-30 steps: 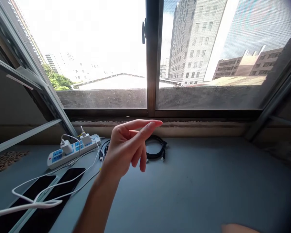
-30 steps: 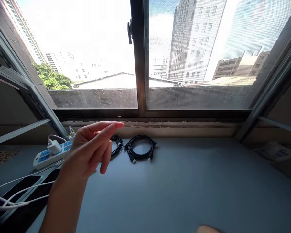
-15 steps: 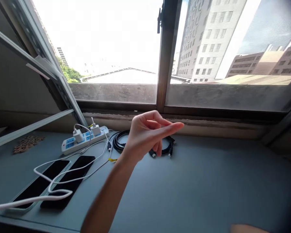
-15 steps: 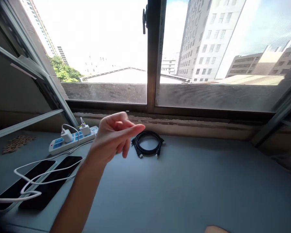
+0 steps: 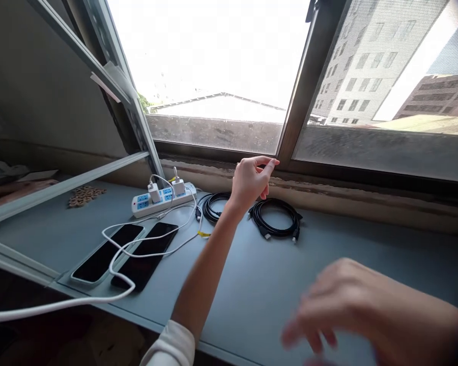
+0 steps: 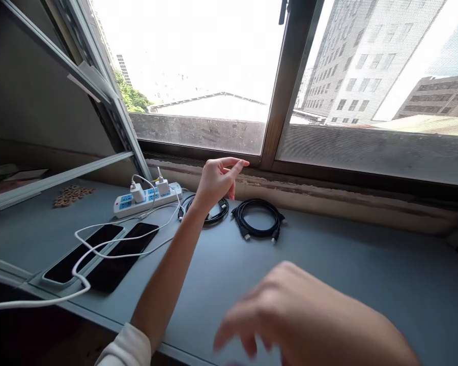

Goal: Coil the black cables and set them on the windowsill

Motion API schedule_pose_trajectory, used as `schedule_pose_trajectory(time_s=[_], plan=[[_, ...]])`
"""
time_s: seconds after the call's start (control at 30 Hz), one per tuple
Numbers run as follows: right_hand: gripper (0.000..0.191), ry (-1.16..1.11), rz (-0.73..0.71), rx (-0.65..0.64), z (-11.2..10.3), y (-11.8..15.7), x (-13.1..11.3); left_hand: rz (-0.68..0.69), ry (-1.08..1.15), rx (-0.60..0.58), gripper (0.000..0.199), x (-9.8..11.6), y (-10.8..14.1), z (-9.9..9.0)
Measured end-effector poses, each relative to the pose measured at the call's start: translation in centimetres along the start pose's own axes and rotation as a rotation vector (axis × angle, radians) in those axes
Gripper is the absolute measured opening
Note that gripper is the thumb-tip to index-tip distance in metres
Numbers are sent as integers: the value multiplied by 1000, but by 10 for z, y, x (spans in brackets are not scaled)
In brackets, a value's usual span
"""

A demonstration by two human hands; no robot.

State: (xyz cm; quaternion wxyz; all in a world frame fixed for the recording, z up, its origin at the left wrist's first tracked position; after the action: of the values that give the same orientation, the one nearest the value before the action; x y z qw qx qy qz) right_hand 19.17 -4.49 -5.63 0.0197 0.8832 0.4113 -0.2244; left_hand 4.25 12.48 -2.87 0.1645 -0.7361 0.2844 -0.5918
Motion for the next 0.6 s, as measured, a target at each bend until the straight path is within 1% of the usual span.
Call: schedule_pose_trajectory(time_s=[0.03, 0.07, 0.13, 0.17, 0.2, 0.27, 0.33, 0.4, 0.43, 0.53, 0.6], plan=[[17, 11, 112, -55, -3, -20, 2, 22, -77, 50, 21, 1, -1, -4], [23, 23, 179, -105, -4, -41, 7, 39, -146, 101, 19, 4, -1, -8], [23, 116, 308, -70, -1, -76, 24, 72, -235, 187, 15, 10, 0, -18], [23, 180, 352, -53, 3, -90, 36, 90, -259, 217, 14, 14, 1, -23], [23, 244, 384, -6, 8, -102, 49, 110, -273, 245, 14, 17, 2, -29], [27, 331, 376, 61, 23, -121, 73, 149, -276, 290, 15, 20, 3, -40], [32, 338, 339, 60, 40, -136, 91, 175, -245, 322, 22, 21, 4, -49], [43, 338, 293, 51, 55, -152, 102, 199, -199, 337, 31, 21, 4, -56], [45, 343, 281, 51, 61, -159, 106, 212, -183, 343, 36, 21, 5, -58], [42, 365, 291, 58, 75, -180, 117, 235, -194, 371, 45, 25, 8, -62], [36, 372, 309, 76, 80, -189, 124, 238, -234, 334, 49, 29, 11, -61]])
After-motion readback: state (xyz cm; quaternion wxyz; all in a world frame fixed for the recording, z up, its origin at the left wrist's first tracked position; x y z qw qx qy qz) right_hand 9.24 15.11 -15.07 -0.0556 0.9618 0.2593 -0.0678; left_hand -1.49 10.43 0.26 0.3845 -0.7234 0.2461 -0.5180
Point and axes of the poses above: each hand's wrist, its own y-axis away from the middle knuckle, its own z-axis out of the palm, x = y × z, the point moved 2 cm from there along -y, towards the middle knuckle, and after that the axes turned 5 degrees about z, right-handed, at the moved point
